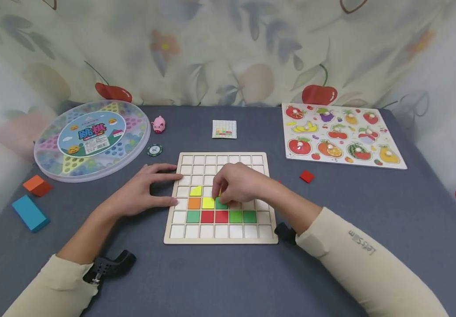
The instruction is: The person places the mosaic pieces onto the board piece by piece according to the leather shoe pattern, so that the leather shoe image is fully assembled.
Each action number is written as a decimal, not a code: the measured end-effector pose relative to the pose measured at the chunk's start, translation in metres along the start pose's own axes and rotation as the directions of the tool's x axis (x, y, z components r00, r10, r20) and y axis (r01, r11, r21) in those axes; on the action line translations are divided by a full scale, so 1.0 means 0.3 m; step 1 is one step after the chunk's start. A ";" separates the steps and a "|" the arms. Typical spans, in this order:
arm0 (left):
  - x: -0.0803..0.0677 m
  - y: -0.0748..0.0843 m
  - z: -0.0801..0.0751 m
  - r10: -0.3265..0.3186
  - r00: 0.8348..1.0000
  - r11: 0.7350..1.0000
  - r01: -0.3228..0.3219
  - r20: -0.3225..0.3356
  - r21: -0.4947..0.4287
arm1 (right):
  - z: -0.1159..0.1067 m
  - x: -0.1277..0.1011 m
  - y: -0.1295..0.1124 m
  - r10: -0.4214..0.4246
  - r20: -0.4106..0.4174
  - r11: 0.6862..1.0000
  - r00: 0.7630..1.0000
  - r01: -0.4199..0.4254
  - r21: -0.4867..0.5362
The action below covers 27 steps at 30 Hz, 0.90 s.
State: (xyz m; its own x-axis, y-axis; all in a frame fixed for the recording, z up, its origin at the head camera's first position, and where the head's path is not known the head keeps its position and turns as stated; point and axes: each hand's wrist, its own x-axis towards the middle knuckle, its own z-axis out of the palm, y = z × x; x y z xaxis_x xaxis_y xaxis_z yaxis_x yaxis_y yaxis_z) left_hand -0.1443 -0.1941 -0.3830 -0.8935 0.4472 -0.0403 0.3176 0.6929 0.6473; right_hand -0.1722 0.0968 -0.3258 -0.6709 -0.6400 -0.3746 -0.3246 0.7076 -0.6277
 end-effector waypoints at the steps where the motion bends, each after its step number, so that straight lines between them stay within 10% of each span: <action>1: 0.000 0.000 0.001 0.003 1.000 1.000 -0.003 0.000 0.000 | 0.004 0.002 -0.001 0.004 0.002 1.000 1.000 -0.004 -0.001; 27: -0.003 0.004 0.006 0.005 1.000 1.000 -0.005 -0.004 0.009 | -0.005 -0.084 0.077 -0.129 -0.089 0.990 0.988 0.124 -0.060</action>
State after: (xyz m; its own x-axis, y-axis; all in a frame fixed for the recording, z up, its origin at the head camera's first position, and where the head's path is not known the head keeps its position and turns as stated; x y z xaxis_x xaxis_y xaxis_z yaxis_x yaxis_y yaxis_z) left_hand -0.1425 -0.1926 -0.3835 -0.8931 0.4485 -0.0343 0.3249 0.6960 0.6403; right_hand -0.1639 0.1297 -0.3300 -0.6799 -0.6969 -0.2283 -0.4445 0.6392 -0.6276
